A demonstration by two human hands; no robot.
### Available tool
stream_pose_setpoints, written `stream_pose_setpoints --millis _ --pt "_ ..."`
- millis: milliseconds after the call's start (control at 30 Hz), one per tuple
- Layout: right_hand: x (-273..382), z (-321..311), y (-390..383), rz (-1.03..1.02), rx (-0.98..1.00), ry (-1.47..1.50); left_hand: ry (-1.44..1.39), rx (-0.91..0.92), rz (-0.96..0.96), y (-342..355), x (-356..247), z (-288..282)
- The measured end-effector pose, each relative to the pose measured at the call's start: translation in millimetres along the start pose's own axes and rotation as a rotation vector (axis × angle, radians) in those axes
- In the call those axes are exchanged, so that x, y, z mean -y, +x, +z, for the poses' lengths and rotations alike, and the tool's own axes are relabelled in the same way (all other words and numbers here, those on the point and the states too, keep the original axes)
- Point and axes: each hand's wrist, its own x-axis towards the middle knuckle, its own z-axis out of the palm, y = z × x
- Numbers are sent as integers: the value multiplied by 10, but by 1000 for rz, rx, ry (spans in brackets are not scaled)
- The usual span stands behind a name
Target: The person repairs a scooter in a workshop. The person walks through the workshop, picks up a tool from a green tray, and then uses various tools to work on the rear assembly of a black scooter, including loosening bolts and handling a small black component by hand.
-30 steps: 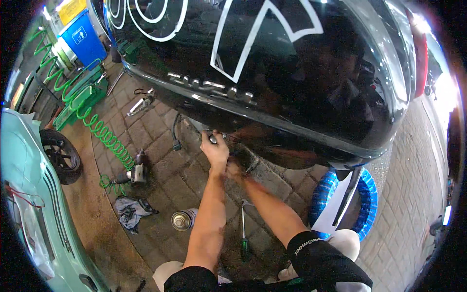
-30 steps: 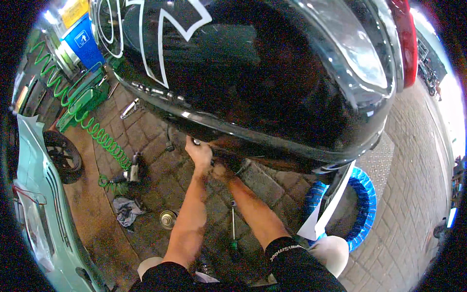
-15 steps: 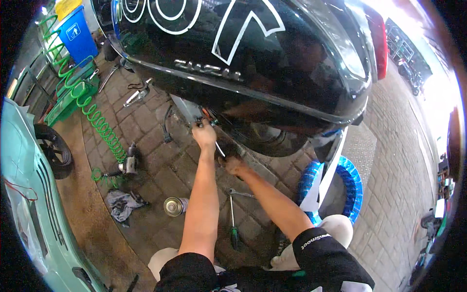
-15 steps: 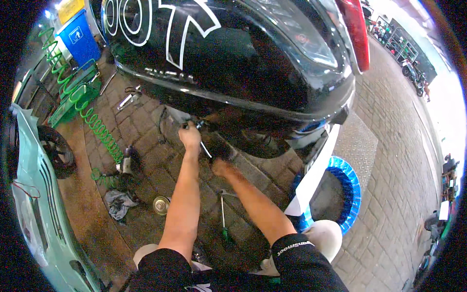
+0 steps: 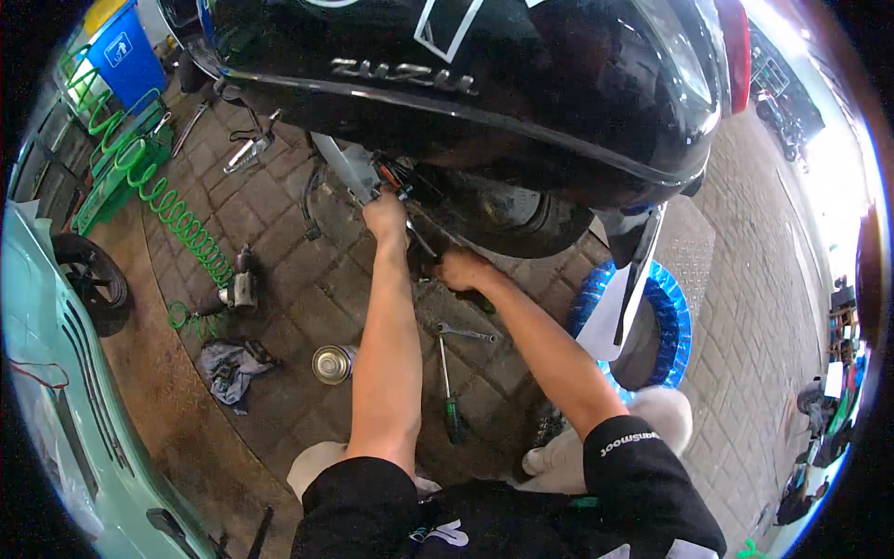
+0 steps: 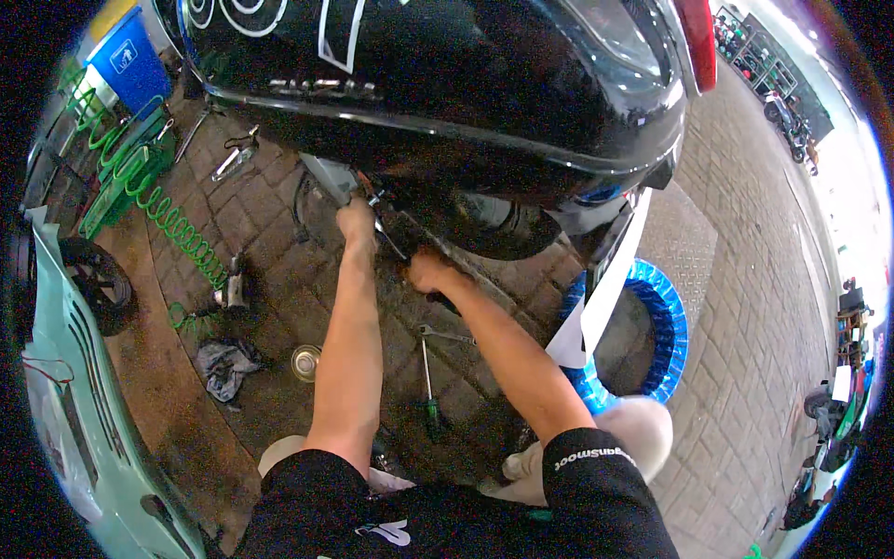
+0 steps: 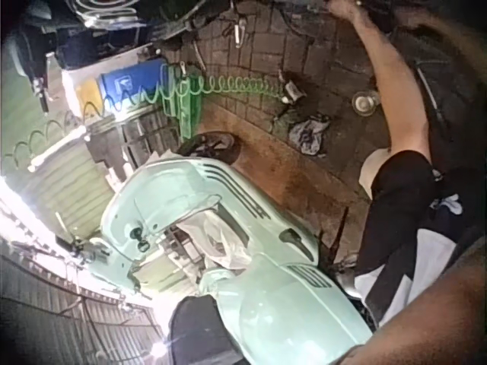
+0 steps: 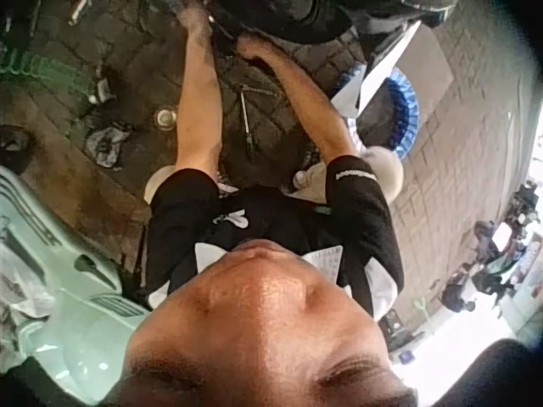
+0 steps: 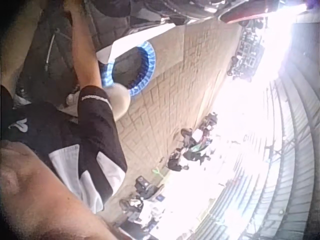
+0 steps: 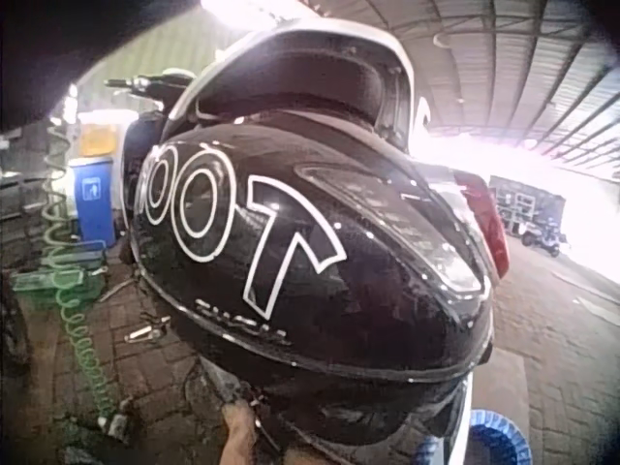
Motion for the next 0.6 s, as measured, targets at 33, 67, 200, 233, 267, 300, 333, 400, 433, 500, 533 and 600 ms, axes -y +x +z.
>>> stream_pose_setpoints --millis 33,67,200,233,267,300,333,400,433,500,533,600 --pt "-55 79 51 -32 -25 28 41 2 5 14 11 16" --pt "-96 175 109 -66 -50 60 87 2 12 13 35 16" --pt "-176 486 471 -66 -123 302 155 -31 306 -36 108 -7" --pt "-211 513 593 -93 -41 369 173 -50 410 -50 116 -21" --pt "-199 580 701 -111 -43 396 282 -116 437 -67 123 -17" --pt "-182 636 820 -157 -124 349 207 -71 508 -75 127 -32" --pt "-149 704 924 -135 -183 447 162 -2 520 -88 135 -56" --pt "-93 818 1124 -156 -338 518 71 80 603 -94 140 -99" --pt "-74 867 1220 -174 -408 559 28 95 673 -95 147 -108" --pt "-65 963 1398 -204 -512 631 15 127 767 -69 171 -136" --pt "-86 1019 1469 -227 -538 654 43 142 790 -43 188 -145" --pt "-120 1169 1580 -277 -586 709 90 117 810 18 237 -139"
